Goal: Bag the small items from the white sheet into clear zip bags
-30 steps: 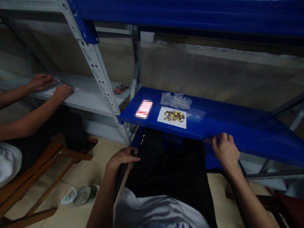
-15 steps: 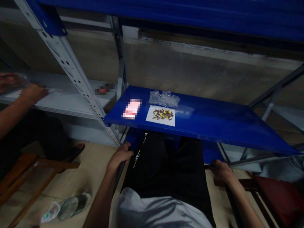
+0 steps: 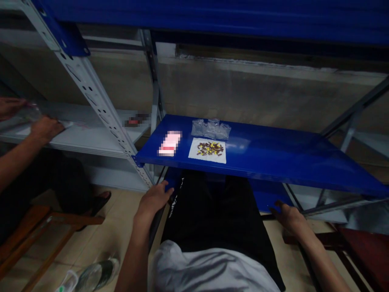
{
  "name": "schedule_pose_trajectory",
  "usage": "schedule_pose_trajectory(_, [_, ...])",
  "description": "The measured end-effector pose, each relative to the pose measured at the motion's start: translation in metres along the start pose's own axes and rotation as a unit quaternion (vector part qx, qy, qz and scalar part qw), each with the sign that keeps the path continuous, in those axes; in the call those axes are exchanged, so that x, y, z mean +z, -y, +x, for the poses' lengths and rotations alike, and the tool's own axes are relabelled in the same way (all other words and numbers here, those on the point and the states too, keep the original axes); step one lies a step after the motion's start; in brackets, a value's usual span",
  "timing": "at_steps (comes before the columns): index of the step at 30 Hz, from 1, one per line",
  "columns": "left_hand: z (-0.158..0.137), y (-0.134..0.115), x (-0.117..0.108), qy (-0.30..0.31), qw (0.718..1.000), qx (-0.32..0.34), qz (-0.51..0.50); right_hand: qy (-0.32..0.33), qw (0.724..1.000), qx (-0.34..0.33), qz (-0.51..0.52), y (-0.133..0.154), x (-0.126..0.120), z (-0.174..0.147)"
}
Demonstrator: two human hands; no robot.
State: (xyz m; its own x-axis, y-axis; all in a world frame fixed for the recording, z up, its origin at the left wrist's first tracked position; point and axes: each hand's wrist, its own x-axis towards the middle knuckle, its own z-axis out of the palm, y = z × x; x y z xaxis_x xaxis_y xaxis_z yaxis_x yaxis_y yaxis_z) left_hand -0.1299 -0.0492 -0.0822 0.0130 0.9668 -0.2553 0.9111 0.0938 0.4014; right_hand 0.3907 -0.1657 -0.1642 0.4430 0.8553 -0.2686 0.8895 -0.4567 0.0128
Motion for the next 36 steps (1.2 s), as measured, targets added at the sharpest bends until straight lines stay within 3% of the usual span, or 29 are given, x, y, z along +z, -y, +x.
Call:
schedule_pose_trajectory(3, [-0.007, -0.009, -0.017, -0.047, 0.998, 0.040, -0.031, -0.033, 0.999, -0.017, 0.008, 0.014, -0.015, -0.008])
schedule_pose_trajectory(6, [-0.006, -0.030, -0.033, -0.072, 0.980, 0.119, -0.142, -0.086, 0.994, -0.054, 0.036, 0.036, -0.040, -0.016])
schedule_pose_trajectory(10, [0.038, -0.081, -0.052, -0.072, 0.944, 0.192, -0.257, -0.224, 0.958, -0.146, 0.103, 0.085, -0.094, -0.002])
schedule_pose_trajectory(12, [0.077, -0.116, -0.058, -0.128, 0.932, 0.198, -0.275, -0.206, 0.928, -0.234, 0.202, 0.120, -0.127, 0.023])
schedule_pose_trajectory(14, [0.120, -0.152, -0.061, -0.160, 0.931, 0.216, -0.246, -0.163, 0.891, -0.264, 0.330, 0.159, -0.159, 0.057])
schedule_pose_trajectory(17, [0.171, -0.196, -0.059, -0.179, 0.950, 0.196, -0.166, -0.048, 0.803, -0.221, 0.552, 0.217, -0.193, 0.108])
schedule_pose_trajectory(19, [0.192, -0.212, -0.054, -0.167, 0.963, 0.160, -0.142, -0.017, 0.753, -0.170, 0.635, 0.248, -0.202, 0.134])
schedule_pose_trajectory(25, [0.218, -0.222, -0.044, -0.174, 0.964, 0.176, -0.097, -0.051, 0.781, -0.103, 0.614, 0.296, -0.193, 0.167])
schedule_pose_trajectory(31, [0.226, -0.223, -0.036, -0.152, 0.968, 0.161, -0.121, -0.080, 0.813, -0.086, 0.570, 0.310, -0.191, 0.173])
schedule_pose_trajectory(36, [0.228, -0.222, -0.032, -0.163, 0.959, 0.167, -0.158, -0.076, 0.813, -0.090, 0.570, 0.316, -0.194, 0.169])
